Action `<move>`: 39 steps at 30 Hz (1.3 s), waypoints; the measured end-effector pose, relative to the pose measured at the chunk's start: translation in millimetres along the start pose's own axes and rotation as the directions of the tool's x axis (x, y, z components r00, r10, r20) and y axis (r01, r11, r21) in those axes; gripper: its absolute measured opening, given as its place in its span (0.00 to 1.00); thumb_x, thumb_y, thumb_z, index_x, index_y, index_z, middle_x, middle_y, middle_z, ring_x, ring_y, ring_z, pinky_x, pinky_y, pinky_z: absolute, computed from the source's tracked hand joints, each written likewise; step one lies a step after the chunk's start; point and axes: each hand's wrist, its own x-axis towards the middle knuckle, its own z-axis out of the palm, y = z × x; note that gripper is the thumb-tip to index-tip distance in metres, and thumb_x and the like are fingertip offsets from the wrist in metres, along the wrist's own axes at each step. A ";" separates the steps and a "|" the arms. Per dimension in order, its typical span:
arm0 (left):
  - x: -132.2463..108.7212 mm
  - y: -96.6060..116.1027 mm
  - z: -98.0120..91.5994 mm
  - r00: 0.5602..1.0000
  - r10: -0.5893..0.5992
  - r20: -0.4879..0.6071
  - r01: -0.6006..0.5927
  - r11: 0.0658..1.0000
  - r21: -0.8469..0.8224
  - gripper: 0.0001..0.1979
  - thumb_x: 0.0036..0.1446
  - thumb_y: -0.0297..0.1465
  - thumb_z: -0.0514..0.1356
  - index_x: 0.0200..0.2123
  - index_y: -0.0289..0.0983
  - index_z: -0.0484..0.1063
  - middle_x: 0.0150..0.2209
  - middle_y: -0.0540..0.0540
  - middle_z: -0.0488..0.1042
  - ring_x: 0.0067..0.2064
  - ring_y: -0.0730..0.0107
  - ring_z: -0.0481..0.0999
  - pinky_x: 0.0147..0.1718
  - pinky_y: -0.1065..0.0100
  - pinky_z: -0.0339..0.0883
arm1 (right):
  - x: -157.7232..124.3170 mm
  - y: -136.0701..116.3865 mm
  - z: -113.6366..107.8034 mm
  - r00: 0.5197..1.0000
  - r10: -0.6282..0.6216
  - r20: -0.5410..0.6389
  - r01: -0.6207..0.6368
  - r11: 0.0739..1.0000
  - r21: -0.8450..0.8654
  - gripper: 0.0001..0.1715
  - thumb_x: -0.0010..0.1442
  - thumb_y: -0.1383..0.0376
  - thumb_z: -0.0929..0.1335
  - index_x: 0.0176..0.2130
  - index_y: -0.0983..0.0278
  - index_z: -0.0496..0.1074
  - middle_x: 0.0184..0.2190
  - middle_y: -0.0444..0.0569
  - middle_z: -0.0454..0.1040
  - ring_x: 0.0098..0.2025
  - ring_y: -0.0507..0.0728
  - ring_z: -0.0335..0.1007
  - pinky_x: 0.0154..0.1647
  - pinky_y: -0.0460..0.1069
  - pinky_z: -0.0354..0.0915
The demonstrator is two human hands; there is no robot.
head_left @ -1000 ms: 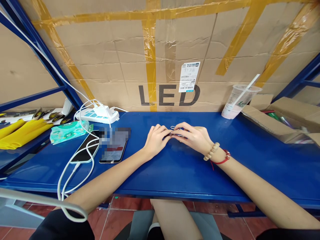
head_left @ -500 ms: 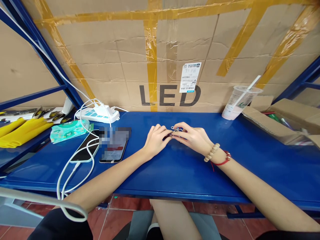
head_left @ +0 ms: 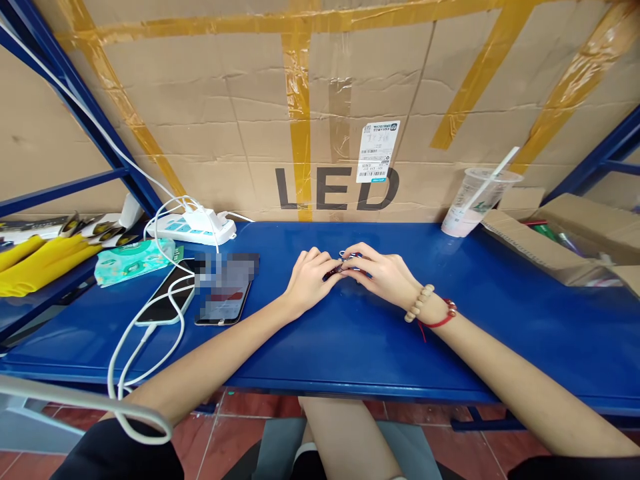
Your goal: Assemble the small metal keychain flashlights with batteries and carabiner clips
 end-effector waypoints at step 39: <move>0.4 4.4 -4.4 0.995 -0.011 0.099 0.021 0.995 -0.096 0.12 0.62 0.34 0.48 0.30 0.37 0.65 0.29 0.47 0.67 0.33 0.68 0.65 0.35 0.66 0.58 | 2.7 9.4 3.1 0.903 0.156 0.401 -0.291 0.908 0.301 0.03 0.55 0.64 0.69 0.33 0.61 0.72 0.29 0.43 0.76 0.31 0.53 0.71 0.29 0.46 0.61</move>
